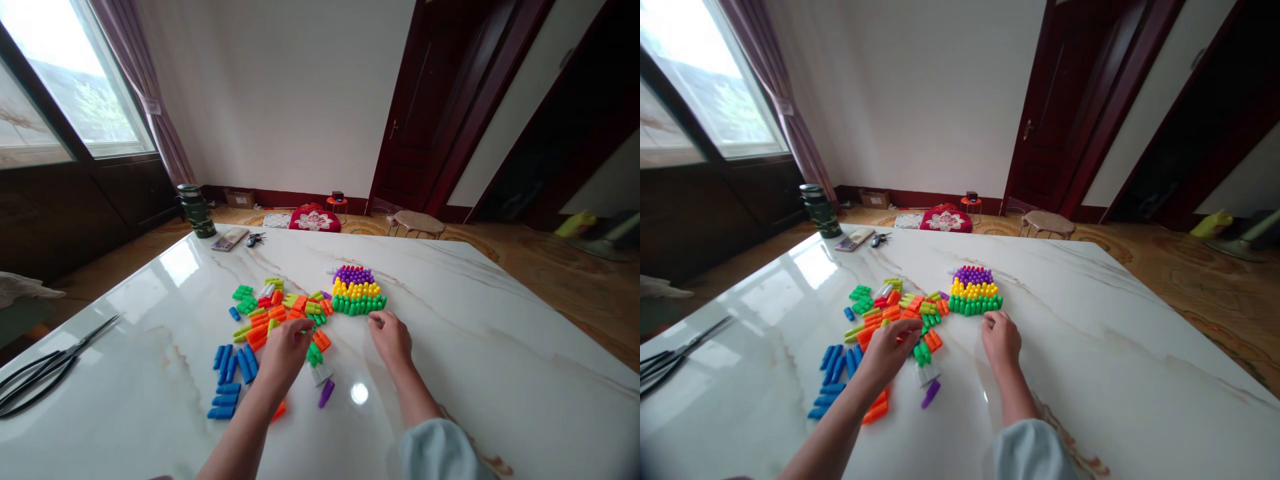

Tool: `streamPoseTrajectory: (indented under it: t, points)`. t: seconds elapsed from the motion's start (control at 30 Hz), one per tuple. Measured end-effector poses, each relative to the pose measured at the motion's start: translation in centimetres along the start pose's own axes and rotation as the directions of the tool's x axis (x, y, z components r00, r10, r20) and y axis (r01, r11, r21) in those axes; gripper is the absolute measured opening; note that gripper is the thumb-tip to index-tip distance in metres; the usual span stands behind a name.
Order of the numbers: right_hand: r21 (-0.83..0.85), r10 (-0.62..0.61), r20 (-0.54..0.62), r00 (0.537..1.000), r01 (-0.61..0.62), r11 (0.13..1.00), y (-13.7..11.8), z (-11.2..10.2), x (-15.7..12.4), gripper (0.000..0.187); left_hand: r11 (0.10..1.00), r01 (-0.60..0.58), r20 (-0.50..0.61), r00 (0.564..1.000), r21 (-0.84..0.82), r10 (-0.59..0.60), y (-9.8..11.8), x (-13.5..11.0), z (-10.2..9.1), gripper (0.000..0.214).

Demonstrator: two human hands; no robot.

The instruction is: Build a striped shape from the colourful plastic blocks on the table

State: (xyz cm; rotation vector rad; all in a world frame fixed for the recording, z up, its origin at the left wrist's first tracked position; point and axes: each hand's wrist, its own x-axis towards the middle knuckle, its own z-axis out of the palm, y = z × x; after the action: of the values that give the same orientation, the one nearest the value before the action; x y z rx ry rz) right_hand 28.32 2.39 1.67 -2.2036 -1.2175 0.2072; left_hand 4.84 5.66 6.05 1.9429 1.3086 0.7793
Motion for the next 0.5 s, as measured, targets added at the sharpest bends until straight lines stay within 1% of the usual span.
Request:
streamPoseTrajectory:
  t: [0.07, 0.17, 0.23, 0.3, 0.37, 0.4, 0.43, 0.5]
  points:
    - [0.025, -0.012, 0.016, 1.000, 0.012, 1.000, -0.6, -0.2, -0.5, 0.022, 0.999, -0.032, -0.002, 0.999, 0.027, 0.032, -0.1, 0.1, 0.1, 0.025]
    - [0.108, -0.078, 0.013, 0.997, 0.076, 0.991, -1.7, -0.6, -1.5, 0.022, 0.993, -0.085, -0.026, 0.996, 0.083, 0.087, -0.7, 0.7, 0.1, 0.025]
    - [0.175, -0.130, 0.011, 0.991, 0.126, 0.976, -2.3, -0.7, -2.3, 0.023, 0.985, -0.116, -0.076, 0.989, 0.128, 0.126, -1.4, 1.3, -0.1, 0.025]
    - [0.228, -0.171, 0.021, 0.985, 0.162, 0.960, -2.8, -0.7, -2.9, 0.025, 0.976, -0.127, -0.162, 0.974, 0.178, 0.157, -2.3, 1.9, -0.7, 0.025]
    - [0.260, -0.195, 0.041, 0.980, 0.178, 0.949, -3.2, -0.6, -3.4, 0.025, 0.963, -0.114, -0.252, 0.952, 0.245, 0.177, -3.5, 2.6, -1.8, 0.028]
    - [0.271, -0.203, 0.050, 0.978, 0.182, 0.945, -3.3, -0.6, -3.6, 0.025, 0.951, -0.102, -0.272, 0.944, 0.292, 0.185, -4.1, 3.0, -2.6, 0.032]
    - [0.280, -0.209, 0.055, 0.976, 0.186, 0.942, -3.4, -0.6, -3.7, 0.025, 0.936, -0.068, -0.285, 0.943, 0.346, 0.174, -4.7, 3.4, -3.5, 0.036]
    - [0.298, -0.224, 0.052, 0.973, 0.199, 0.934, -3.4, -0.6, -3.8, 0.025, 0.887, 0.058, -0.307, 0.947, 0.457, 0.096, -5.9, 4.4, -5.7, 0.043]
